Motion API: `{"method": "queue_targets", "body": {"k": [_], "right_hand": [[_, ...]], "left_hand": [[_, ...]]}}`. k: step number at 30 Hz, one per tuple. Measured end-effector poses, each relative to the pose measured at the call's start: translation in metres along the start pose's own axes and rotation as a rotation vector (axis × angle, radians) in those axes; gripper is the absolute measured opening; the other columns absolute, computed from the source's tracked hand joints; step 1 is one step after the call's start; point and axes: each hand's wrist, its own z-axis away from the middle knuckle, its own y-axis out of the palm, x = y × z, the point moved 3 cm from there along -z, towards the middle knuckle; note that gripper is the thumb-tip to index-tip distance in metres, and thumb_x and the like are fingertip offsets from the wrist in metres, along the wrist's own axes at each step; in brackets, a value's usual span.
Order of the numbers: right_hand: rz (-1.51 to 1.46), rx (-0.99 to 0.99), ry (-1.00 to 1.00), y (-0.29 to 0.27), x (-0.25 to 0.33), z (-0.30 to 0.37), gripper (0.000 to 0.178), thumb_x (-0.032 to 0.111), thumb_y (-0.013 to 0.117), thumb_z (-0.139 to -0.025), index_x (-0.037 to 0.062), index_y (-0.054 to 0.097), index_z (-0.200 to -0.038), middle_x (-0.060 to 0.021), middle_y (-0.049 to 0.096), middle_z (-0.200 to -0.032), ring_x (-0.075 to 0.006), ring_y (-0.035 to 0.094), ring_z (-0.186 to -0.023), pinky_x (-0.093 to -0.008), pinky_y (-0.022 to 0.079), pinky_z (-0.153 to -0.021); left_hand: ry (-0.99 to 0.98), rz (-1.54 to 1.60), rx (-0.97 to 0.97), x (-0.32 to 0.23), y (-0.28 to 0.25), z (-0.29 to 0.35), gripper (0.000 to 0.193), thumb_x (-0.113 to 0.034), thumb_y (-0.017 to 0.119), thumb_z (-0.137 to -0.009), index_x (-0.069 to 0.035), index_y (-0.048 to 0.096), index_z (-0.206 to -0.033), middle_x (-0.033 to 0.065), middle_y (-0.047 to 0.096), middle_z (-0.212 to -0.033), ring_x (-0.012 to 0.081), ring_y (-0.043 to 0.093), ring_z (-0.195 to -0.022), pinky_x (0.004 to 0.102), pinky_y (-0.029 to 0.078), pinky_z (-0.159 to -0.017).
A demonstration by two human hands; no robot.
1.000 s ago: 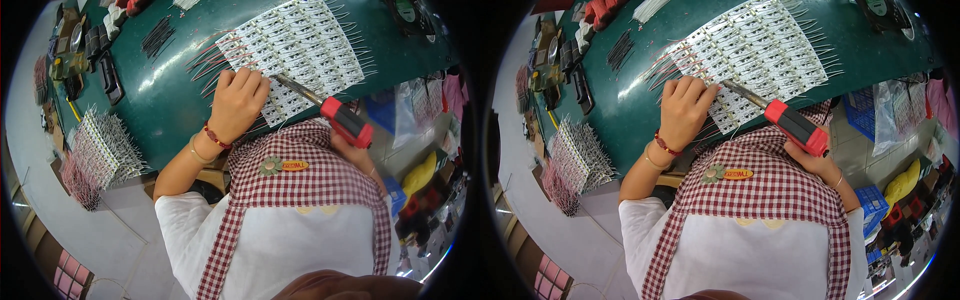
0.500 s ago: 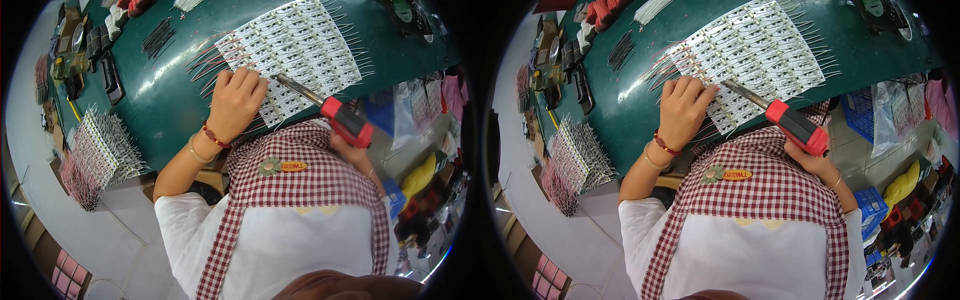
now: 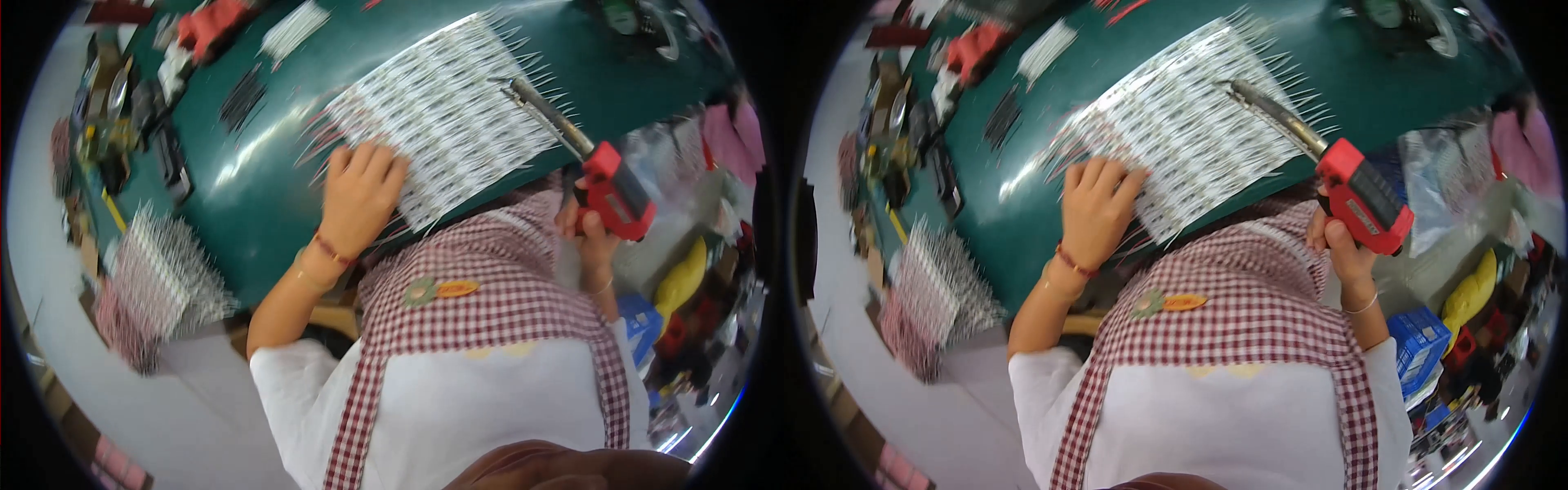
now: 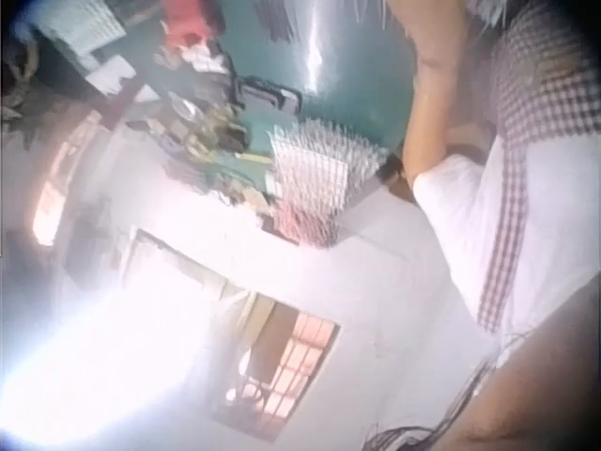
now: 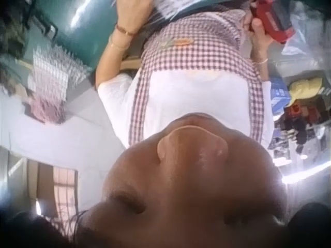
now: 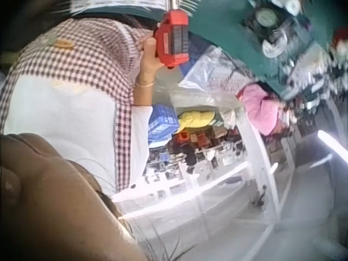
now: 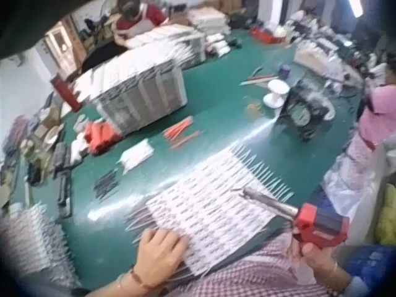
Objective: The person places an LED circuit board on the workbench and solders wires onto the connections on the board using a soldering iron.
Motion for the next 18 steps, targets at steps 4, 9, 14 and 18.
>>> {"method": "queue_targets", "body": {"k": [4, 9, 14, 18], "right_hand": [[-0.043, -0.279, -0.267, -0.039, 0.041, -0.037, 0.051, 0.038, 0.056, -0.091, -0.0018, 0.044, -0.12, -0.0073, 0.049, -0.063, -0.014, 0.046, -0.047, -0.0292, 0.043, -0.049], [0.003, -0.719, -0.615, -0.118, 0.076, -0.068, 0.031, 0.017, 0.054, -0.094, -0.0061, 0.05, -0.114, -0.0069, 0.052, -0.062, -0.0111, 0.047, -0.045, -0.0262, 0.043, -0.044], [0.284, -0.911, -0.285, -0.199, 0.035, -0.131, 0.027, 0.023, 0.065, -0.088, 0.0011, 0.056, -0.075, -0.0031, 0.054, -0.055, -0.0103, 0.05, -0.041, -0.0239, 0.041, -0.04], [0.219, -0.928, -0.335, -0.203, 0.038, -0.131, 0.028, 0.024, 0.066, -0.087, 0.0014, 0.057, -0.073, -0.0035, 0.055, -0.056, -0.0106, 0.051, -0.04, -0.0248, 0.043, -0.04]], "left_hand": [[-0.049, -0.034, 0.038, -0.001, -0.004, 0.012, 0.019, -0.007, 0.059, -0.074, -0.01, 0.063, -0.092, 0.0028, 0.053, -0.08, 0.0197, 0.053, -0.08, 0.0357, 0.038, -0.072], [-0.048, -0.008, -0.009, -0.005, -0.01, 0.007, 0.016, -0.005, 0.061, -0.074, -0.009, 0.06, -0.09, 0.0034, 0.054, -0.083, 0.0203, 0.053, -0.082, 0.0376, 0.039, -0.074], [-0.173, 0.082, -0.13, -0.013, -0.019, 0.01, 0.018, -0.002, 0.068, -0.072, -0.009, 0.054, -0.081, 0.0047, 0.056, -0.083, 0.0248, 0.054, -0.083, 0.0378, 0.038, -0.075], [-0.166, 0.345, -0.058, -0.041, -0.008, 0.026, 0.021, -0.005, 0.07, -0.071, -0.009, 0.055, -0.084, 0.0044, 0.058, -0.091, 0.0249, 0.055, -0.087, 0.0399, 0.039, -0.077]]}}
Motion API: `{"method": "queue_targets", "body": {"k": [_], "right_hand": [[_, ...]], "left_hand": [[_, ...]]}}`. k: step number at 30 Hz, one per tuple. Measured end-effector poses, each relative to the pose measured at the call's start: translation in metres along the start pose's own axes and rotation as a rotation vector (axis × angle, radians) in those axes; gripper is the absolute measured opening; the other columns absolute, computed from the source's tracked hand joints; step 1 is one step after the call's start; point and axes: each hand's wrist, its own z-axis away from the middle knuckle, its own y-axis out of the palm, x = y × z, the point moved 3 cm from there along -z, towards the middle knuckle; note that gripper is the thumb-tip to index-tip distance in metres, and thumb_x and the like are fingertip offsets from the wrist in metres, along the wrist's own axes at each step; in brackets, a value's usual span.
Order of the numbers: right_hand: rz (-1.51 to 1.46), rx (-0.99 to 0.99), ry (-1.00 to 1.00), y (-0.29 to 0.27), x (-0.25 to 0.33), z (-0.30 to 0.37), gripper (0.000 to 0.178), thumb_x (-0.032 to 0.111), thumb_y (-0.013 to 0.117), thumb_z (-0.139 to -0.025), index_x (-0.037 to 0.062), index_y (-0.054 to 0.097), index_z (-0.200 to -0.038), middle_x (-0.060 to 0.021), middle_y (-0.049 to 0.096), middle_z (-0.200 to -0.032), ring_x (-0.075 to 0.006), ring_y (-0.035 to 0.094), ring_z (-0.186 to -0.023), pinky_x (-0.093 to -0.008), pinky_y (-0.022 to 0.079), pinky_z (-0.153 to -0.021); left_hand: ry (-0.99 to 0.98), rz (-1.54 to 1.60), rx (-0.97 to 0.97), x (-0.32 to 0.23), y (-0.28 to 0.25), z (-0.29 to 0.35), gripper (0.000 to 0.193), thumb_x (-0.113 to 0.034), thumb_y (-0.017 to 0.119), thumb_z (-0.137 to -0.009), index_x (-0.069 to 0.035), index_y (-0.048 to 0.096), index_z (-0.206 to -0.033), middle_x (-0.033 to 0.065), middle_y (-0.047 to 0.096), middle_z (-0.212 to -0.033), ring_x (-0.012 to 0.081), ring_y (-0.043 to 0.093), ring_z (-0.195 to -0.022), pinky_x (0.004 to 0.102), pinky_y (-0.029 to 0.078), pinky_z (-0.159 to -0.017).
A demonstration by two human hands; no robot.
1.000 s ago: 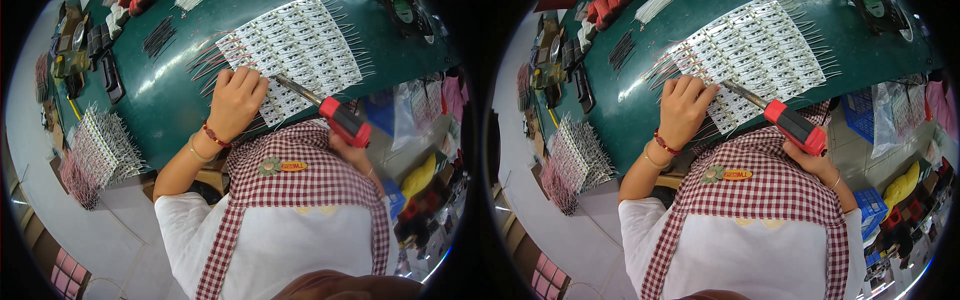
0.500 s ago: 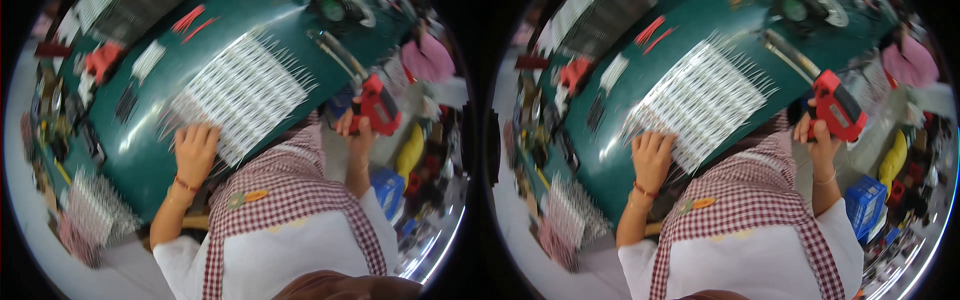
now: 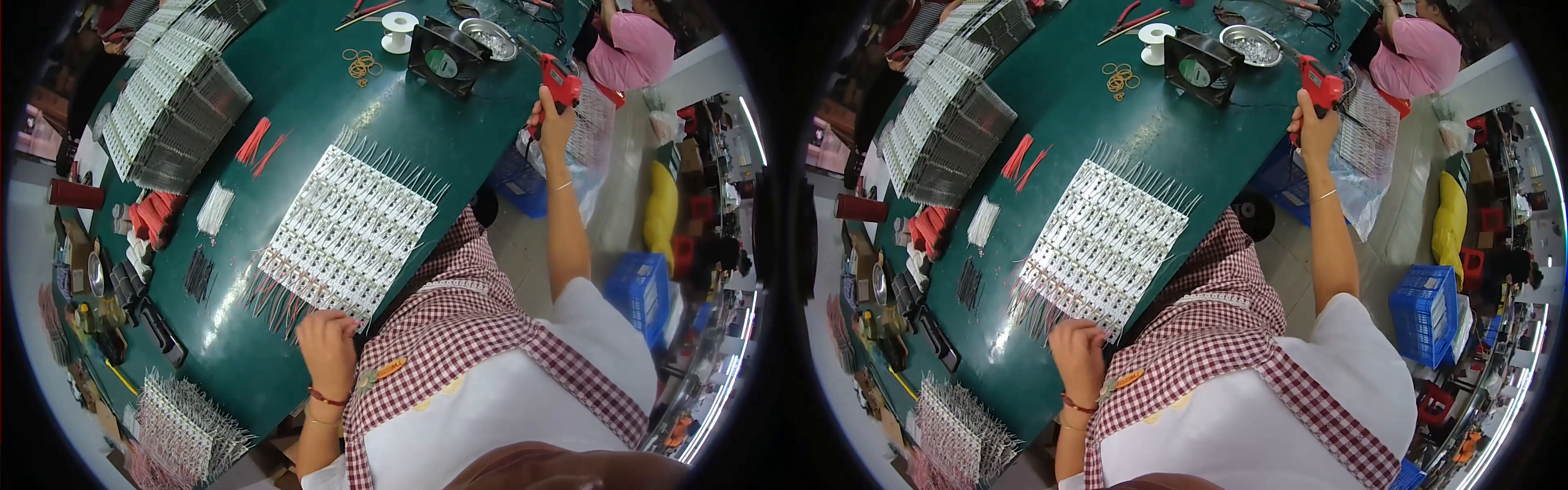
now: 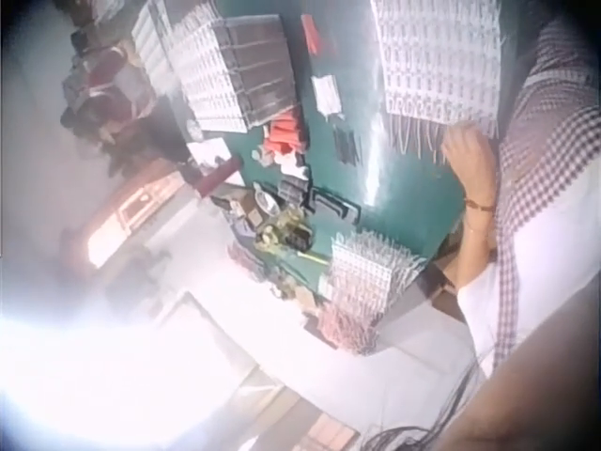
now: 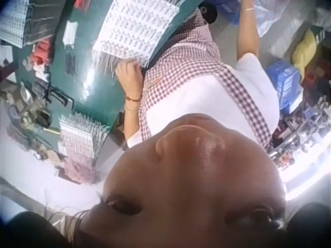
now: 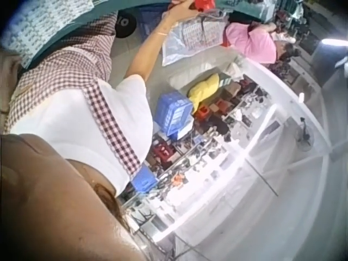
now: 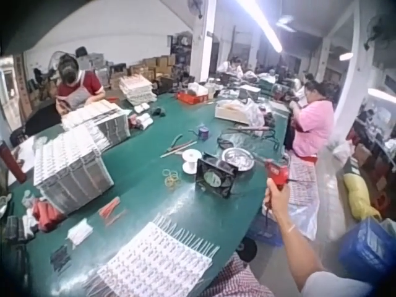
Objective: The person places an LED circuit board on the workbench and solders wires onto the connections on the board using a soldering iron.
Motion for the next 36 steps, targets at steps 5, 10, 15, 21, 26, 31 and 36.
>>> {"method": "queue_targets", "body": {"k": [5, 10, 15, 21, 26, 31, 36], "right_hand": [[-0.331, 0.004, -0.049, 0.001, 0.036, 0.04, 0.021, 0.02, 0.062, -0.089, -0.0007, 0.057, -0.092, -0.004, 0.054, -0.057, -0.0104, 0.048, -0.039, -0.0259, 0.044, -0.04], [-0.553, 0.25, 0.212, 0.024, 0.048, 0.124, 0.033, 0.025, 0.054, -0.093, -0.0011, 0.049, -0.111, -0.0071, 0.051, -0.061, -0.0129, 0.048, -0.043, -0.0295, 0.049, -0.048], [-0.572, 0.472, 0.326, 0.036, 0.06, 0.181, 0.034, 0.024, 0.052, -0.093, -0.0004, 0.048, -0.115, -0.0075, 0.053, -0.064, -0.0145, 0.054, -0.052, -0.0382, 0.054, -0.068], [-0.628, 0.695, 0.502, 0.059, 0.052, 0.229, 0.032, 0.024, 0.051, -0.094, 0.0011, 0.048, -0.116, -0.0054, 0.054, -0.066, -0.0143, 0.057, -0.059, -0.0477, 0.042, -0.098], [-0.627, 0.706, 0.501, 0.074, 0.033, 0.236, 0.032, 0.027, 0.051, -0.095, 0.0009, 0.048, -0.114, -0.0065, 0.056, -0.07, -0.0163, 0.058, -0.06, -0.0506, 0.036, -0.104], [-0.613, 0.698, 0.437, 0.072, 0.037, 0.227, 0.039, 0.033, 0.05, -0.095, 0.0001, 0.047, -0.116, -0.008, 0.055, -0.071, -0.0164, 0.056, -0.061, -0.0483, 0.041, -0.099], [-0.48, 0.794, 0.444, 0.057, 0.046, 0.228, 0.04, 0.026, 0.055, -0.094, -0.0045, 0.048, -0.119, -0.0075, 0.054, -0.068, -0.0127, 0.054, -0.055, -0.0321, 0.053, -0.063]], "left_hand": [[0.119, -0.074, -0.031, -0.002, 0.023, 0.017, 0.02, -0.008, 0.071, -0.075, -0.009, 0.057, -0.09, 0.0053, 0.06, -0.098, 0.025, 0.056, -0.091, 0.0404, 0.04, -0.08], [0.074, -0.155, -0.084, -0.001, 0.027, 0.032, 0.015, -0.009, 0.068, -0.081, -0.011, 0.058, -0.091, 0.0057, 0.059, -0.1, 0.0256, 0.056, -0.091, 0.0412, 0.041, -0.079], [0.114, -0.113, -0.084, 0.002, 0.029, 0.028, 0.012, -0.007, 0.064, -0.084, -0.011, 0.057, -0.092, 0.0061, 0.059, -0.1, 0.0262, 0.056, -0.092, 0.0415, 0.041, -0.079], [0.079, -0.14, -0.086, -0.004, 0.028, 0.01, 0.011, -0.004, 0.064, -0.082, -0.008, 0.056, -0.088, 0.0075, 0.059, -0.097, 0.028, 0.056, -0.091, 0.0416, 0.042, -0.079], [-0.016, -0.167, -0.076, 0.002, 0.032, 0.006, 0.013, -0.003, 0.066, -0.077, -0.005, 0.056, -0.085, 0.0092, 0.059, -0.096, 0.0288, 0.055, -0.088, 0.0418, 0.042, -0.078], [-0.044, -0.101, -0.183, 0.009, 0.012, -0.017, 0.01, -0.003, 0.069, -0.073, -0.007, 0.063, -0.079, 0.0062, 0.054, -0.079, 0.0248, 0.053, -0.077, 0.0361, 0.04, -0.071], [-0.094, -0.104, -0.221, 0.028, 0.002, -0.031, 0.013, -0.002, 0.07, -0.072, -0.008, 0.066, -0.083, 0.0045, 0.05, -0.072, 0.0224, 0.051, -0.071, 0.0338, 0.039, -0.064]]}}
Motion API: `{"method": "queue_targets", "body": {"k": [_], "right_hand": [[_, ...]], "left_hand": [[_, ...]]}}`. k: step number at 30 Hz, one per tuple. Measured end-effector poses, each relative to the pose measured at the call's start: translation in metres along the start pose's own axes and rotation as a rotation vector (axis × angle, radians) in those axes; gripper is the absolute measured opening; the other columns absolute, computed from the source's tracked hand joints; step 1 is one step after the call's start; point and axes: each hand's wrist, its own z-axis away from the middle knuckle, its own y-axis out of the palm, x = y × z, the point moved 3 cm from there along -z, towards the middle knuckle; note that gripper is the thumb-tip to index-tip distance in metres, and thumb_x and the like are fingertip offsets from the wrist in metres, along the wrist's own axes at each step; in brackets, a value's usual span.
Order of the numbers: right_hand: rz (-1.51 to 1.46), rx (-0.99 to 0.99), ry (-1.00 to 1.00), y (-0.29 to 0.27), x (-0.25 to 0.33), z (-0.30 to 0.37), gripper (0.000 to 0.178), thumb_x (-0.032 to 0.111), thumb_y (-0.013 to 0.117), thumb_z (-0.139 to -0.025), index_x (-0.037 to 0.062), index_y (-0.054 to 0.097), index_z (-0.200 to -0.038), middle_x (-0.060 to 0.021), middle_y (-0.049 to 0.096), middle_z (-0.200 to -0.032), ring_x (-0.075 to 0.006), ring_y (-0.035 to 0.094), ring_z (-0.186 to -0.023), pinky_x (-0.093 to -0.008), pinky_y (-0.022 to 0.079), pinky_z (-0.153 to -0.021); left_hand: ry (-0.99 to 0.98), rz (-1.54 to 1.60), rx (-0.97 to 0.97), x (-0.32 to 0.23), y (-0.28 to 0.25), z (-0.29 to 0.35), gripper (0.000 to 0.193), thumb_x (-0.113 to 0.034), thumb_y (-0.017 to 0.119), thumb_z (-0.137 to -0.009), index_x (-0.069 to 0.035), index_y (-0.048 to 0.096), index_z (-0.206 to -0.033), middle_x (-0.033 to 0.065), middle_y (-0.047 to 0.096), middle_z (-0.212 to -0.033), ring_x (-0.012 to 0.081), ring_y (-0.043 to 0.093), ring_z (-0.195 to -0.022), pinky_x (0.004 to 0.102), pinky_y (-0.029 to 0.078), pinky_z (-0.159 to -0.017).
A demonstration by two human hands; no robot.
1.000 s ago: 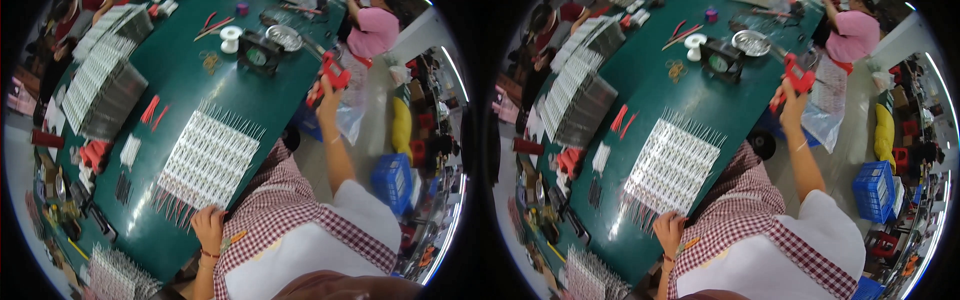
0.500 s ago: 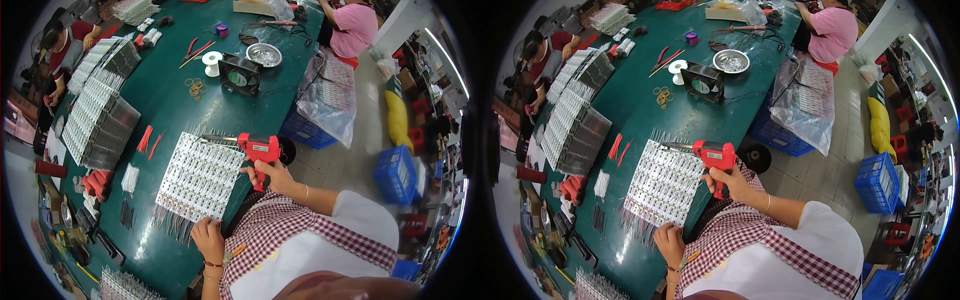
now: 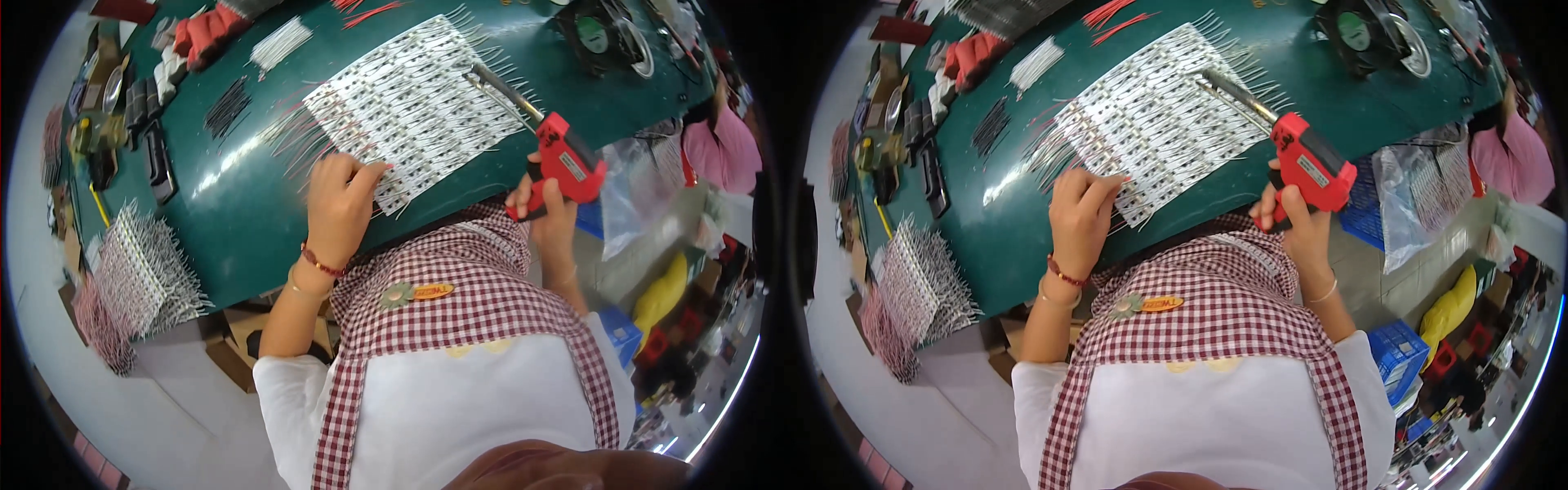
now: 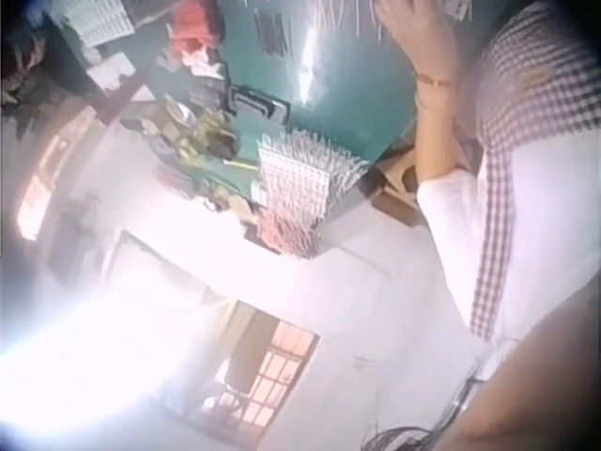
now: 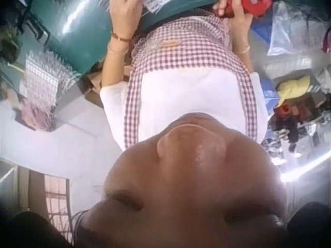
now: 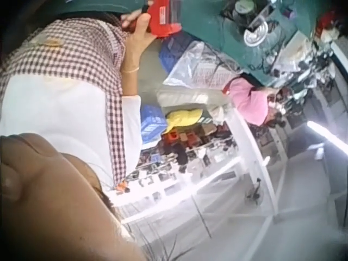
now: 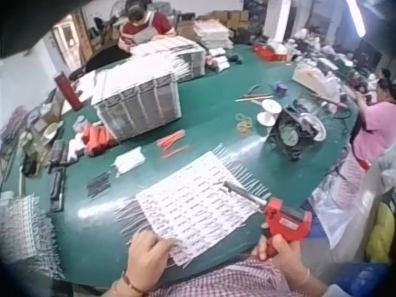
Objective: The person places an LED circuit board on the workbench and solders wires onto the connections on the board using a soldering iron.
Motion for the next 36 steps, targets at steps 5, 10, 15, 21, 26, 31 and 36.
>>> {"method": "queue_targets", "body": {"k": [5, 10, 15, 21, 26, 31, 36], "right_hand": [[0.202, 0.127, 0.221, -0.005, -0.007, 0.025, 0.048, 0.03, 0.06, -0.09, -0.0055, 0.046, -0.12, -0.0078, 0.052, -0.065, -0.0118, 0.047, -0.049, -0.0273, 0.045, -0.051], [0.293, 0.187, 0.331, -0.001, -0.012, 0.044, 0.014, 0.015, 0.06, -0.09, 0.001, 0.058, -0.089, -0.0023, 0.057, -0.07, -0.0082, 0.052, -0.057, -0.0239, 0.043, -0.054], [0.375, 0.218, 0.344, -0.006, -0.023, 0.047, 0.044, 0.026, 0.064, -0.089, -0.0044, 0.048, -0.117, -0.0056, 0.054, -0.067, -0.0104, 0.049, -0.055, -0.0242, 0.042, -0.052], [0.432, 0.162, 0.296, -0.008, -0.024, 0.046, 0.022, 0.014, 0.073, -0.08, 0.0032, 0.063, -0.097, -0.0003, 0.062, -0.081, -0.0094, 0.057, -0.071, -0.0254, 0.047, -0.065], [0.617, 0.38, 0.174, -0.002, -0.023, 0.04, 0.02, 0.021, 0.063, -0.088, 0.002, 0.057, -0.09, -0.0015, 0.054, -0.068, -0.0085, 0.05, -0.059, -0.0229, 0.04, -0.054], [0.633, 0.36, 0.11, -0.003, -0.023, 0.043, 0.018, 0.018, 0.063, -0.088, 0.0032, 0.056, -0.08, 0.0, 0.053, -0.067, -0.008, 0.049, -0.059, -0.023, 0.04, -0.054], [0.607, 0.371, 0.11, 0.004, -0.018, 0.039, 0.017, 0.017, 0.062, -0.088, 0.0029, 0.057, -0.08, 0.0, 0.054, -0.068, -0.008, 0.049, -0.061, -0.0234, 0.04, -0.055]], "left_hand": [[0.124, 0.021, 0.053, 0.01, 0.001, -0.003, 0.025, 0.005, 0.066, -0.068, -0.007, 0.067, -0.09, 0.0053, 0.049, -0.072, 0.0229, 0.05, -0.069, 0.0336, 0.04, -0.062], [0.172, 0.012, 0.092, 0.013, 0.002, -0.002, 0.029, 0.006, 0.062, -0.067, -0.007, 0.066, -0.093, 0.0065, 0.049, -0.074, 0.0235, 0.05, -0.069, 0.0342, 0.041, -0.063], [0.185, 0.007, 0.099, 0.016, 0.005, -0.006, 0.029, 0.006, 0.06, -0.067, -0.006, 0.066, -0.093, 0.0059, 0.048, -0.074, 0.0228, 0.05, -0.07, 0.034, 0.041, -0.064], [0.19, -0.033, 0.145, 0.017, 0.006, -0.007, 0.029, 0.006, 0.059, -0.066, -0.005, 0.066, -0.092, 0.0057, 0.049, -0.075, 0.0222, 0.05, -0.072, 0.0332, 0.041, -0.066], [0.204, -0.048, 0.168, 0.015, 0.006, -0.011, 0.027, 0.006, 0.059, -0.066, -0.004, 0.065, -0.091, 0.006, 0.048, -0.075, 0.0221, 0.05, -0.072, 0.0331, 0.041, -0.066], [0.224, -0.033, 0.197, 0.016, 0.006, -0.014, 0.026, 0.006, 0.058, -0.066, -0.003, 0.065, -0.089, 0.0062, 0.048, -0.074, 0.0223, 0.05, -0.072, 0.0334, 0.041, -0.067], [0.218, -0.024, 0.209, 0.016, 0.005, -0.014, 0.027, 0.006, 0.059, -0.065, -0.004, 0.066, -0.09, 0.0059, 0.049, -0.074, 0.022, 0.05, -0.072, 0.0329, 0.042, -0.066]]}}
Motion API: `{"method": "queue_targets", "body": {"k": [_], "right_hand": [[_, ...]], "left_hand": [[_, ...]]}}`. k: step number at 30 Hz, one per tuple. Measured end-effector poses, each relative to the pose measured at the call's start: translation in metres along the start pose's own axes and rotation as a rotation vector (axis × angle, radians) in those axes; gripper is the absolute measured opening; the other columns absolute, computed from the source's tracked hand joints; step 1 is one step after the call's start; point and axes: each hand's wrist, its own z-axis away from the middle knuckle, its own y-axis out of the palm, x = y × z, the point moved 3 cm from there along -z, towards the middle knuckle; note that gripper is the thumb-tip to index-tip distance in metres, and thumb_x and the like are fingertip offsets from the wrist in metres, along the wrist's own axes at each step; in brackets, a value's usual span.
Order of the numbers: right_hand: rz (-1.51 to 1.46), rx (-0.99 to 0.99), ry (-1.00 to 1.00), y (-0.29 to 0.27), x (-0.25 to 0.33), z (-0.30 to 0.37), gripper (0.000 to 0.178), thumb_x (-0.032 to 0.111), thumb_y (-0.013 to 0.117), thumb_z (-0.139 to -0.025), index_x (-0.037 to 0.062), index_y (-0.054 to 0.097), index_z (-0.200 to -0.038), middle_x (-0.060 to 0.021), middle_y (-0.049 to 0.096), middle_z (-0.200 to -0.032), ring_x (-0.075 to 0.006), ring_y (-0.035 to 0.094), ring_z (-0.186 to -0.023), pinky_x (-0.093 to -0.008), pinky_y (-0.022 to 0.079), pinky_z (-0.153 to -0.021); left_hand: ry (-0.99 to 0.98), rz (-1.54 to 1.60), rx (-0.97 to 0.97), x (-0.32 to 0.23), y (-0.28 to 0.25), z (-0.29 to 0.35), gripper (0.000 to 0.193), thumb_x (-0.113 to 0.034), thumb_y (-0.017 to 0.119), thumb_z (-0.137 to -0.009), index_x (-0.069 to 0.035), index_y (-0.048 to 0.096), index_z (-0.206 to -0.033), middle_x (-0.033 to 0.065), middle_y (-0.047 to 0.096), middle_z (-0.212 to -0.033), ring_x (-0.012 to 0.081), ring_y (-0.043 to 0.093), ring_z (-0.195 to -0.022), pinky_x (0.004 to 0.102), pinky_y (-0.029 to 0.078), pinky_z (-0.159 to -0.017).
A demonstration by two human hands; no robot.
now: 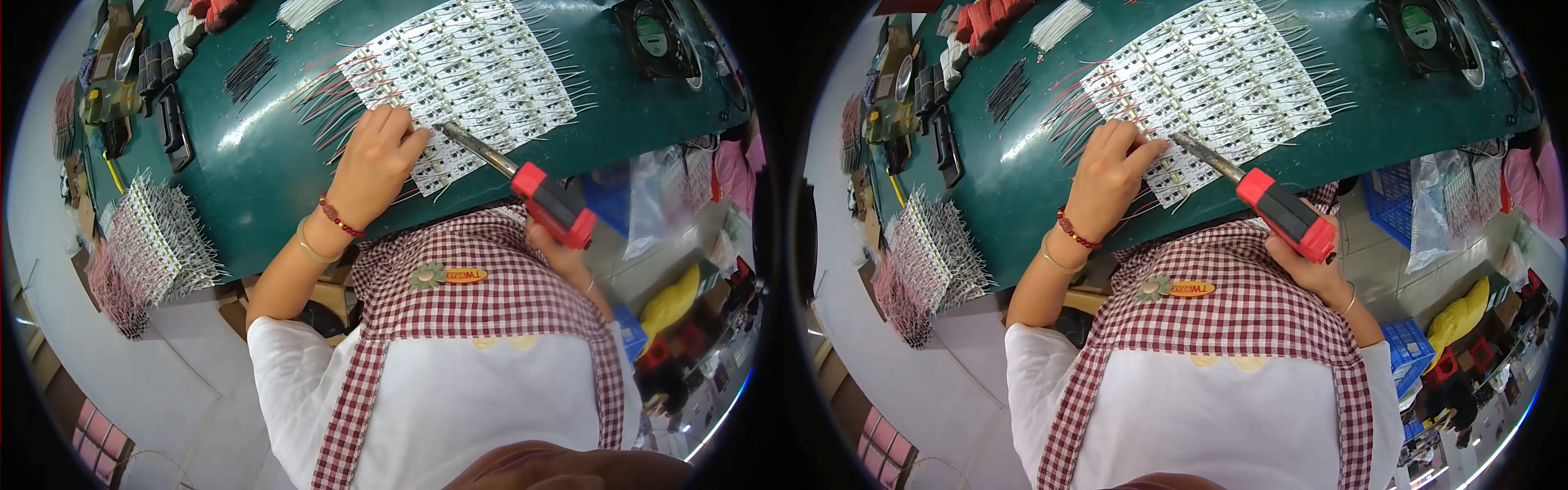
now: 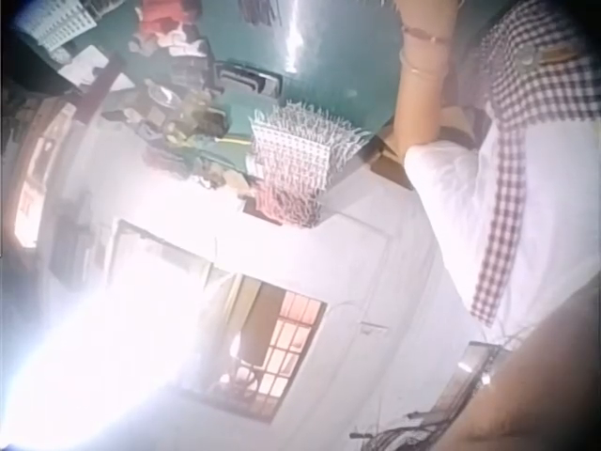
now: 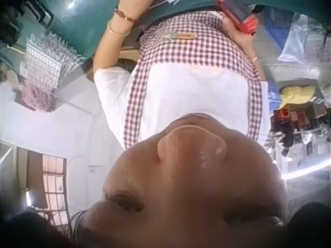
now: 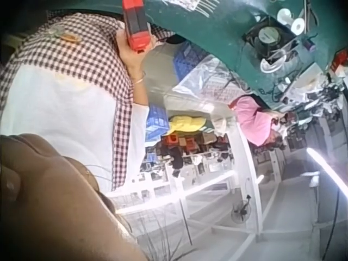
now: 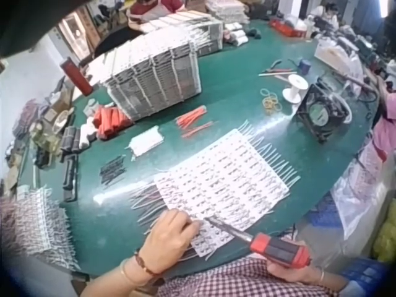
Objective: The person places an LED circuit board on the workbench and solders wires onto the connections on the board using a soldering iron.
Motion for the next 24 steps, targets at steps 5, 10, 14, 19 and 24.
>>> {"method": "queue_targets", "body": {"k": [5, 10, 14, 19, 24], "right_hand": [[-0.06, -0.037, 0.146, 0.0, 0.002, -0.001, 0.023, 0.011, 0.071, -0.076, 0.0009, 0.063, -0.095, -0.0041, 0.058, -0.077, -0.013, 0.054, -0.065, -0.0262, 0.043, -0.06], [-0.056, -0.01, 0.123, 0.0, 0.004, -0.002, 0.014, 0.012, 0.067, -0.082, 0.002, 0.061, -0.089, -0.0018, 0.057, -0.074, -0.0109, 0.052, -0.065, -0.0257, 0.042, -0.059], [0.016, 0.023, 0.044, 0.002, 0.005, -0.003, 0.011, 0.014, 0.062, -0.087, 0.0037, 0.059, -0.083, 0.0009, 0.055, -0.072, -0.0095, 0.051, -0.066, -0.0252, 0.042, -0.059], [0.024, -0.011, 0.009, -0.002, -0.007, 0.004, 0.011, 0.013, 0.065, -0.084, 0.0028, 0.061, -0.088, -0.0014, 0.057, -0.074, -0.0114, 0.054, -0.066, -0.0264, 0.043, -0.06], [-0.031, 0.0, 0.119, -0.005, -0.012, 0.013, 0.012, 0.011, 0.067, -0.082, 0.0035, 0.063, -0.091, -0.0027, 0.061, -0.078, -0.0138, 0.058, -0.069, -0.029, 0.046, -0.061]], "left_hand": [[-0.025, 0.005, -0.005, -0.002, 0.0, 0.001, 0.027, 0.005, 0.06, -0.066, -0.005, 0.067, -0.09, 0.0057, 0.049, -0.074, 0.0219, 0.05, -0.072, 0.0329, 0.042, -0.066], [-0.037, 0.002, -0.001, -0.001, 0.001, 0.001, 0.025, 0.005, 0.061, -0.068, -0.006, 0.067, -0.09, 0.0059, 0.048, -0.074, 0.0224, 0.051, -0.072, 0.0334, 0.042, -0.066], [-0.05, -0.005, -0.01, -0.002, 0.003, 0.002, 0.025, 0.004, 0.061, -0.068, -0.005, 0.067, -0.09, 0.0061, 0.047, -0.074, 0.0229, 0.051, -0.072, 0.0338, 0.043, -0.066], [-0.062, 0.005, 0.01, -0.003, 0.002, 0.0, 0.023, 0.005, 0.06, -0.068, -0.004, 0.067, -0.088, 0.0064, 0.048, -0.074, 0.0233, 0.051, -0.073, 0.0339, 0.043, -0.067], [-0.054, -0.006, 0.021, -0.004, 0.002, 0.001, 0.023, 0.005, 0.06, -0.068, -0.004, 0.067, -0.088, 0.0066, 0.048, -0.075, 0.0232, 0.051, -0.074, 0.0342, 0.042, -0.068]]}}
